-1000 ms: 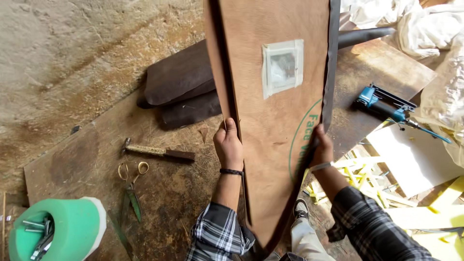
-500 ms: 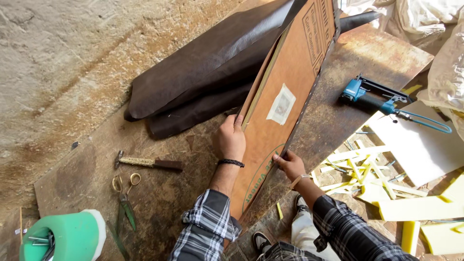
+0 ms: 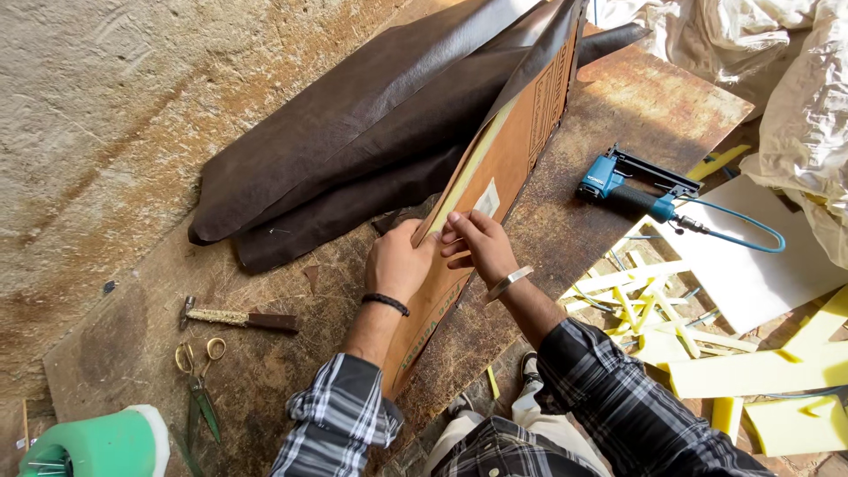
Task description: The person staples dark fabric onto a wooden board using a pneumatic staple gun. They trim excess fabric with scissors and use a hammer to adjust the material. The person works along the edges of the board, securing the fabric in place.
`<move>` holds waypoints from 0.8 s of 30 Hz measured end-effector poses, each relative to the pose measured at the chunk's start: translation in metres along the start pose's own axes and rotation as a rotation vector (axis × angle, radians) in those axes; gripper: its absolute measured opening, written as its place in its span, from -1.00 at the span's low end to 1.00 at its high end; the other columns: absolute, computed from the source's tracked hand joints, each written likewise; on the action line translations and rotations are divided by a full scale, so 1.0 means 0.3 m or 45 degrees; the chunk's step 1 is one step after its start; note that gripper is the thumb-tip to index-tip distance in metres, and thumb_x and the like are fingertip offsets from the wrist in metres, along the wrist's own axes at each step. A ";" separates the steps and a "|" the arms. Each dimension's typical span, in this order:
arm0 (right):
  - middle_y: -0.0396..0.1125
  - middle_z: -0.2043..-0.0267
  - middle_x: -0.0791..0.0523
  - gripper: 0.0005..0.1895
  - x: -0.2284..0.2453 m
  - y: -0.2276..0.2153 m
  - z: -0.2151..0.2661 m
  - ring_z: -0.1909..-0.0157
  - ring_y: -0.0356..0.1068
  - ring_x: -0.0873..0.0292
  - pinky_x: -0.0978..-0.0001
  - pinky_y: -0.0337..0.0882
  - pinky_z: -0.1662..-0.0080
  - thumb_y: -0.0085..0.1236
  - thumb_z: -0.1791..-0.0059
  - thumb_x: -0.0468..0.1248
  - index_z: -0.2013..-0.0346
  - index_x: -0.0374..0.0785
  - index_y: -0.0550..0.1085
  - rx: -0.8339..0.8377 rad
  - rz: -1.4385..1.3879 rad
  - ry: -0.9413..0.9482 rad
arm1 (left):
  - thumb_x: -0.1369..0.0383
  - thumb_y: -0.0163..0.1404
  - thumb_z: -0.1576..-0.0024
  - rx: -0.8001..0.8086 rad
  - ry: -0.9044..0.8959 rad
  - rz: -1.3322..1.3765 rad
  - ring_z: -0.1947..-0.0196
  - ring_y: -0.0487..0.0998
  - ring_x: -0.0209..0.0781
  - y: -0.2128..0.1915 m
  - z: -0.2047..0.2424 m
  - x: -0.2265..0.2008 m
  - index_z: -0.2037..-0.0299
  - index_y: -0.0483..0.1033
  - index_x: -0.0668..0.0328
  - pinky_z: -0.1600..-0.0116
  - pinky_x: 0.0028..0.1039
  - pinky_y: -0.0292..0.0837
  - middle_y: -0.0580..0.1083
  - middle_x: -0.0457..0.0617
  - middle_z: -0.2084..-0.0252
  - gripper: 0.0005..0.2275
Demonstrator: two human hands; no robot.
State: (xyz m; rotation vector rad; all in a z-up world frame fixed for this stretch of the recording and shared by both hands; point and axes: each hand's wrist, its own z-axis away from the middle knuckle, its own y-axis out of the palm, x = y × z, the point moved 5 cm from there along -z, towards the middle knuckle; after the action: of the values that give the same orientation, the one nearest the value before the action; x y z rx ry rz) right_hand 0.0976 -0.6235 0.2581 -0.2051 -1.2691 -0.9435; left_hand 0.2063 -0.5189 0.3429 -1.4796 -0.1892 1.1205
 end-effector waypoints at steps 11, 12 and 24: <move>0.45 0.43 0.14 -0.60 -0.091 -0.062 -0.056 0.45 0.40 0.25 0.34 0.44 0.36 0.02 -0.08 0.01 0.26 -0.29 0.54 -0.750 -0.314 -0.073 | -0.23 -0.11 -0.11 0.648 0.671 0.145 -0.52 0.27 -0.04 0.064 0.052 0.142 -0.38 0.38 -0.03 -0.49 -0.27 0.26 0.18 0.04 -0.57 -0.30; 0.47 0.41 0.15 -0.59 -0.113 -0.071 -0.063 0.43 0.41 0.27 0.39 0.44 0.33 0.02 -0.10 0.00 0.26 -0.31 0.56 -0.839 -0.353 -0.181 | -0.23 -0.19 -0.15 0.667 0.648 0.375 -0.54 0.17 -0.02 0.076 -0.001 0.150 -0.43 0.28 0.02 -0.49 -0.26 0.15 0.12 0.07 -0.58 -0.28; 0.47 0.26 0.15 -0.65 -0.222 0.048 -0.204 0.29 0.39 0.31 0.47 0.43 0.20 0.04 -0.15 -0.11 0.22 -0.38 0.56 -0.841 -0.497 -0.653 | 0.14 -0.34 -0.36 0.861 0.727 1.096 -0.63 -0.39 0.09 0.308 -0.345 0.182 -0.56 -0.44 0.23 -0.59 -0.25 -0.33 -0.37 0.21 -0.63 -0.32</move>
State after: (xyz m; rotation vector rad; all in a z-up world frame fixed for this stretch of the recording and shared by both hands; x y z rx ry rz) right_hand 0.1520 -0.6195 0.1847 -0.7748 -1.4461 -1.7126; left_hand 0.2650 -0.5780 0.2190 -1.1836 1.2090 1.1751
